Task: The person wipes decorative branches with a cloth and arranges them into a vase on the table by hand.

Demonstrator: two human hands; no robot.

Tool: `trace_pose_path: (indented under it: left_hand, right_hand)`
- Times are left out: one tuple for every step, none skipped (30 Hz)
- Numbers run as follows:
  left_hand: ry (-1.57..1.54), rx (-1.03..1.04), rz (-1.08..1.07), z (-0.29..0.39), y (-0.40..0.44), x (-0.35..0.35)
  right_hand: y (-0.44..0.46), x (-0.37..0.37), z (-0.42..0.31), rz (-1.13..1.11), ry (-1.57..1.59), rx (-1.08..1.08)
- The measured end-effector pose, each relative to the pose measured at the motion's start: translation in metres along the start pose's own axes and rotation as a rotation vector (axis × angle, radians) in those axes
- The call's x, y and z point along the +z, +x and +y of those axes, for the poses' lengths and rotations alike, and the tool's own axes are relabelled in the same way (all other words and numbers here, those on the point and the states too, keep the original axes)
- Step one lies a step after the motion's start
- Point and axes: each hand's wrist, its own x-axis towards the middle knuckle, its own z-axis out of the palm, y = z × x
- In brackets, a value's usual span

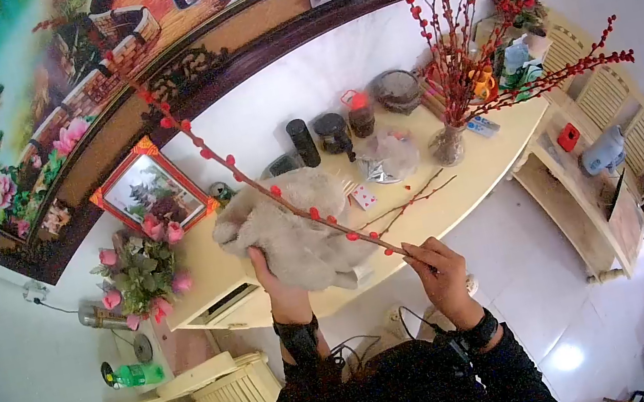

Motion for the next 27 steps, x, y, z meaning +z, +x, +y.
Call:
trace_pose_path:
  left_hand:
    - [0.001,0.026,-0.013,-0.003,-0.002,0.000]
    - [0.001,0.054,-0.027,-0.006,-0.004,0.000]
    - [0.003,0.082,-0.041,-0.007,-0.006,0.000]
    - [0.011,0.107,-0.053,-0.008,-0.006,0.002]
    - [0.018,0.134,-0.066,-0.007,-0.005,0.006]
    - [0.025,0.162,-0.078,-0.006,-0.005,0.011]
    - [0.048,0.157,-0.017,-0.005,-0.005,0.017]
    - [0.070,0.153,0.047,-0.003,-0.006,0.024]
    - [0.093,0.150,0.112,-0.002,-0.007,0.027]
    - [0.110,0.176,0.144,-0.001,-0.007,0.026]
    - [0.128,0.203,0.175,-0.001,-0.006,0.023]
    - [0.146,0.229,0.205,0.000,-0.005,0.020]
    - [0.127,0.247,0.217,0.001,-0.004,0.017]
    - [0.107,0.265,0.228,0.001,-0.003,0.015]
    - [0.085,0.282,0.237,0.002,-0.002,0.014]
    - [0.116,0.285,0.231,0.004,-0.003,0.016]
    - [0.145,0.286,0.225,0.005,-0.005,0.020]
    - [0.174,0.286,0.219,0.006,-0.006,0.022]
    - [0.135,0.309,0.030,0.002,-0.005,0.009]
    - [0.095,0.328,-0.162,-0.002,-0.002,-0.012]
    - [0.056,0.342,-0.354,-0.007,0.001,-0.027]
    - [0.027,0.349,-0.345,-0.007,0.000,-0.022]
    - [0.000,0.353,-0.336,-0.006,-0.002,-0.012]
    - [-0.051,0.347,-0.308,-0.007,-0.001,-0.018]
    - [-0.103,0.342,-0.279,-0.009,0.001,-0.023]
    - [-0.178,0.330,-0.229,-0.014,0.008,-0.052]
    - [-0.252,0.319,-0.178,-0.010,0.011,-0.054]
  right_hand:
    - [0.000,-0.001,-0.002,0.001,-0.019,-0.016]
    - [0.000,-0.001,-0.005,-0.014,-0.042,-0.025]
    - [0.001,-0.001,-0.009,-0.027,-0.064,-0.035]
    - [0.001,-0.001,-0.012,-0.041,-0.086,-0.046]
    - [0.002,-0.001,-0.013,-0.056,-0.093,-0.053]
    - [0.001,-0.001,-0.014,-0.073,-0.100,-0.060]
    - [0.002,0.000,-0.014,-0.090,-0.106,-0.068]
    - [0.003,0.000,-0.014,-0.092,-0.115,-0.101]
    - [0.004,0.001,-0.014,-0.095,-0.122,-0.132]
    - [0.005,0.003,-0.014,-0.099,-0.128,-0.164]
    - [0.006,0.004,-0.015,-0.107,-0.121,-0.170]
    - [0.008,0.005,-0.016,-0.113,-0.114,-0.175]
    - [0.009,0.007,-0.016,-0.117,-0.108,-0.181]
    - [0.010,0.009,-0.015,-0.128,-0.102,-0.192]
    - [0.011,0.010,-0.015,-0.137,-0.091,-0.189]
    - [0.013,0.010,-0.015,-0.145,-0.082,-0.187]
    - [0.014,0.010,-0.016,-0.155,-0.076,-0.184]
    - [0.016,0.009,-0.016,-0.147,-0.061,-0.178]
    - [0.018,0.008,-0.015,-0.139,-0.047,-0.170]
    - [0.019,0.007,-0.014,-0.127,-0.035,-0.160]
    - [0.019,0.005,-0.013,-0.124,-0.024,-0.150]
    - [0.018,0.003,-0.010,-0.118,-0.013,-0.138]
    - [0.017,0.001,-0.008,-0.110,-0.001,-0.123]
    - [0.017,-0.002,-0.006,-0.096,-0.005,-0.125]
    - [0.017,-0.004,-0.005,-0.080,-0.009,-0.129]
    - [0.017,-0.007,-0.003,-0.064,-0.011,-0.133]
    - [0.016,-0.009,0.000,-0.054,-0.027,-0.147]
